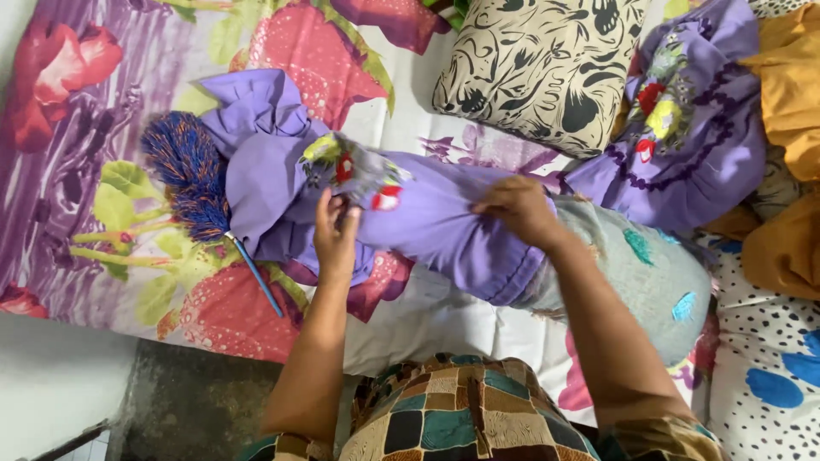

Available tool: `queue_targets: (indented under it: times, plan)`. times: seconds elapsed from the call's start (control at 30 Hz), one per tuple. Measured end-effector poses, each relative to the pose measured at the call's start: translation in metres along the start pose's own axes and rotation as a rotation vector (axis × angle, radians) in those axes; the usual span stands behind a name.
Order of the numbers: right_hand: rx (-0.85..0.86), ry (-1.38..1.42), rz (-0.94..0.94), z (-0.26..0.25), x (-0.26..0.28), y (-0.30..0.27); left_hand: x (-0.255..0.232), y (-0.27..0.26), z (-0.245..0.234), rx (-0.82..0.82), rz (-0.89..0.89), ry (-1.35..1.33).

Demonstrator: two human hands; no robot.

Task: The person inserts a cylindrical pillow into a purple floral-patterned fabric cover, aligns the edges, and ties the drawstring at the opening to secure the cover.

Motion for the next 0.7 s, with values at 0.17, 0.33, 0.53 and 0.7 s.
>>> queue_targets:
  times: [0.17,0.33,0.53,0.7]
  plan:
    - [0.299,0.324,0.243,-0.005,0.010,-0.024,0.150,-0.030,-0.025,-0.291,-0.553,-0.385]
    - [0.623,0.313,0.402,0.015,0.038,-0.010,0.143,-0.066,-0.016,-0.242,-0.801,-0.392]
    - [0.227,-0.004,0.471,0.084,-0.058,0.038,0.125,-0.060,-0.023,-0.294,-0.727,-0.466]
    - [0.481,-0.226,0.566,0.159,-0.066,0.066,0.109,-0.046,-0.037,-0.351,-0.655,-0.525]
Point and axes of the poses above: each hand's wrist, its own y-axis towards the middle knuckle, its own z-axis out of the palm, x = y × z, the point moved 7 cm from there along y, towards the middle knuckle, and after that the axes turned 10 degrees about -y, right-handed, at the moved point
